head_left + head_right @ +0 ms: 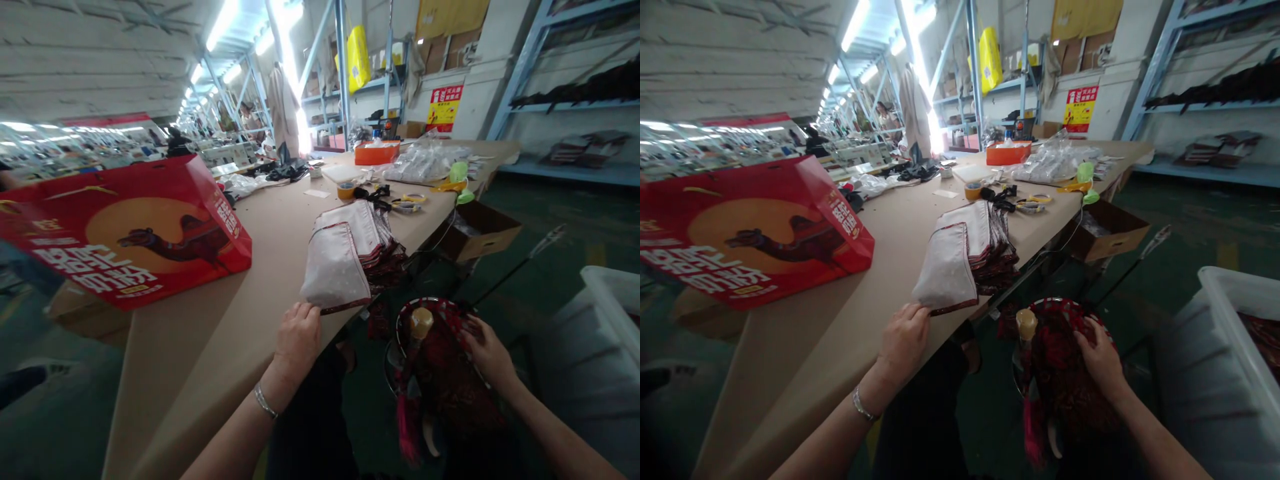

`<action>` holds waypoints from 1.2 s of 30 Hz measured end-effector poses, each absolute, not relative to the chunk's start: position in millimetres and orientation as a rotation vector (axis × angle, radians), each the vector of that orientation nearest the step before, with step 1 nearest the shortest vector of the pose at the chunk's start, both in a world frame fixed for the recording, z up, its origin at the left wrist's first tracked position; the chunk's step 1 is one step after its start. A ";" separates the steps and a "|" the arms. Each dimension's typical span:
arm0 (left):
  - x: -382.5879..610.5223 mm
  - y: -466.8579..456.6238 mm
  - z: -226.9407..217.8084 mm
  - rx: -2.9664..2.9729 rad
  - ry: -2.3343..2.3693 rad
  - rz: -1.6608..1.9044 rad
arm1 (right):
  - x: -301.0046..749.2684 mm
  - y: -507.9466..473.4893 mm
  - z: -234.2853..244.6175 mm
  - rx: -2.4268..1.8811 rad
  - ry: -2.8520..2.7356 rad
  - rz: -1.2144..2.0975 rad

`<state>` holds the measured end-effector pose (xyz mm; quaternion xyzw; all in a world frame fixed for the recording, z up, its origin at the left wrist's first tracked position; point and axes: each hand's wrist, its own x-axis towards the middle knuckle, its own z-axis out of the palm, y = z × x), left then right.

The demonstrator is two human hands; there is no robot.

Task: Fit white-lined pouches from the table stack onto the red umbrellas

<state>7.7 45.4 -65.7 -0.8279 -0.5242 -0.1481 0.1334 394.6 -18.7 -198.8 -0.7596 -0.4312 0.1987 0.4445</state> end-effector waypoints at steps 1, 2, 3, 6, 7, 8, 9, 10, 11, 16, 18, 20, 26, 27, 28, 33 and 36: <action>6.5 46.9 -65.8 -2.404 -1.527 -0.404 | 383.4 -23.9 -176.3 -1.807 -1.060 0.412; 5.4 47.9 -65.9 -2.403 -1.536 -0.391 | 370.2 -30.2 -149.7 -1.712 -1.069 0.329; 4.6 48.4 -66.0 -2.401 -1.543 -0.394 | 354.8 -37.0 -121.2 -1.630 -1.104 0.230; 4.4 47.2 -64.7 -2.405 -1.546 -0.515 | 296.9 -47.9 -44.4 -1.190 -1.666 0.059; 5.0 45.8 -63.7 -2.416 -1.538 -0.573 | 274.8 -44.9 -26.9 -1.090 -1.858 0.033; 5.5 44.0 -62.3 -2.433 -1.523 -0.627 | 252.3 -37.9 -14.9 -1.032 -2.018 0.016; 5.9 41.9 -60.8 -2.456 -1.500 -0.670 | 230.4 -27.3 -8.2 -1.029 -2.158 -0.001; 5.8 39.5 -59.2 -2.475 -1.474 -0.706 | 209.9 -14.0 -6.0 -1.041 -2.267 -0.039; 5.1 37.0 -57.5 -2.488 -1.446 -0.735 | 191.7 0.8 -7.0 -1.061 -2.352 -0.078; -8.0 24.9 -50.9 -2.489 -1.385 -0.801 | 147.2 56.4 -18.1 -1.204 -2.529 -0.229; -14.0 21.2 -50.2 -2.496 -1.355 -0.818 | 148.5 61.7 -13.8 -1.261 -2.528 -0.249; -17.8 18.3 -50.5 -2.498 -1.318 -0.852 | 154.5 59.9 -6.5 -1.276 -2.561 -0.228; -16.7 9.0 -43.1 -2.504 -1.328 -0.924 | 163.1 44.0 8.4 -1.055 -2.624 -0.014; -16.5 7.1 -39.8 -2.504 -1.347 -0.937 | 161.3 42.5 9.5 -1.044 -2.618 0.005; -16.8 5.3 -36.5 -2.504 -1.361 -0.953 | 158.9 41.5 10.2 -1.031 -2.625 0.016; -22.6 -4.0 -23.4 -2.460 -1.377 -1.013 | 143.9 41.1 8.5 -0.944 -2.686 -0.054; -25.2 -9.8 -19.7 -2.442 -1.382 -1.030 | 139.9 41.3 4.4 -0.940 -2.692 -0.140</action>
